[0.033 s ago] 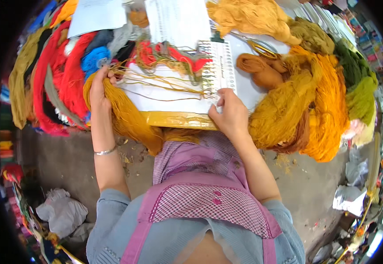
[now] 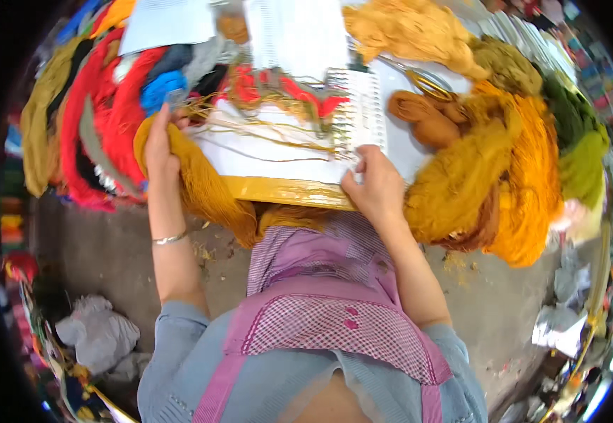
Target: Organizing and cutting various colors of yarn at a workbench according to a reference sheet.
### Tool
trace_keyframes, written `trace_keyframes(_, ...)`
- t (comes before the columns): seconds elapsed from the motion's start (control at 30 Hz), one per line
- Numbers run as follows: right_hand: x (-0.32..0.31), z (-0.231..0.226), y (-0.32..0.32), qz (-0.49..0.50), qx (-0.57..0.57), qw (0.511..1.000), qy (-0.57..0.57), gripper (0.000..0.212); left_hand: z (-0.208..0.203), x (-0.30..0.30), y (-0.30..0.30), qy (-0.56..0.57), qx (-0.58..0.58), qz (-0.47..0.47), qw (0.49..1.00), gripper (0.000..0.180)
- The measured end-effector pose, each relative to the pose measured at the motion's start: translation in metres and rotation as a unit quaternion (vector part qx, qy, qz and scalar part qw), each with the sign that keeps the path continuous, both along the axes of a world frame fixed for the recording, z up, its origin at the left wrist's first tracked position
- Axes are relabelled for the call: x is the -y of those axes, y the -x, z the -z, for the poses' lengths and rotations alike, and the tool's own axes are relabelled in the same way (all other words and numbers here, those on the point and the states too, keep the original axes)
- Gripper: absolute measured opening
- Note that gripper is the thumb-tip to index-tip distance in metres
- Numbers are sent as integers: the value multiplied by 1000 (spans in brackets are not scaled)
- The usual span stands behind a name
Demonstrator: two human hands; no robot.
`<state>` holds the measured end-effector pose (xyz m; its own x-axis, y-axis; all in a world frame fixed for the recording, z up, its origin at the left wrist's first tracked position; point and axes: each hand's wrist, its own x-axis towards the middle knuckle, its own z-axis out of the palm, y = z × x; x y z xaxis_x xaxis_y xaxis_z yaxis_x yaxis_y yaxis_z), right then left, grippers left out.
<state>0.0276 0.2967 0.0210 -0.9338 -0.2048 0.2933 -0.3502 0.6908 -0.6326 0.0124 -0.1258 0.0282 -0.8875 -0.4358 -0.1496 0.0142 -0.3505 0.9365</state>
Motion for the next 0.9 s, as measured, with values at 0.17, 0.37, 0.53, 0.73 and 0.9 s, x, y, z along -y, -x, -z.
trace_keyframes(0.17, -9, -4, -3, -21, 48, 998, 37, 37, -62, -82, -40, 343, -109, -73, 930, 57)
trace_keyframes(0.37, 66, -91, -27, -299, 21, 903, 309, 71, -131, -149, -90, 538, -189, 111, 814, 60)
trace_keyframes(0.53, 96, -124, -46, -414, 258, 800, 349, 43, -155, -162, -81, 498, -189, 178, 828, 74)
trace_keyframes(0.73, 73, -108, -27, -342, 488, 553, 583, 18, -131, -150, -104, 337, 83, 412, 843, 47)
trace_keyframes(0.9, 49, -79, -2, -341, 493, 458, 657, 17, -116, -183, -132, 299, -112, 158, 934, 7)
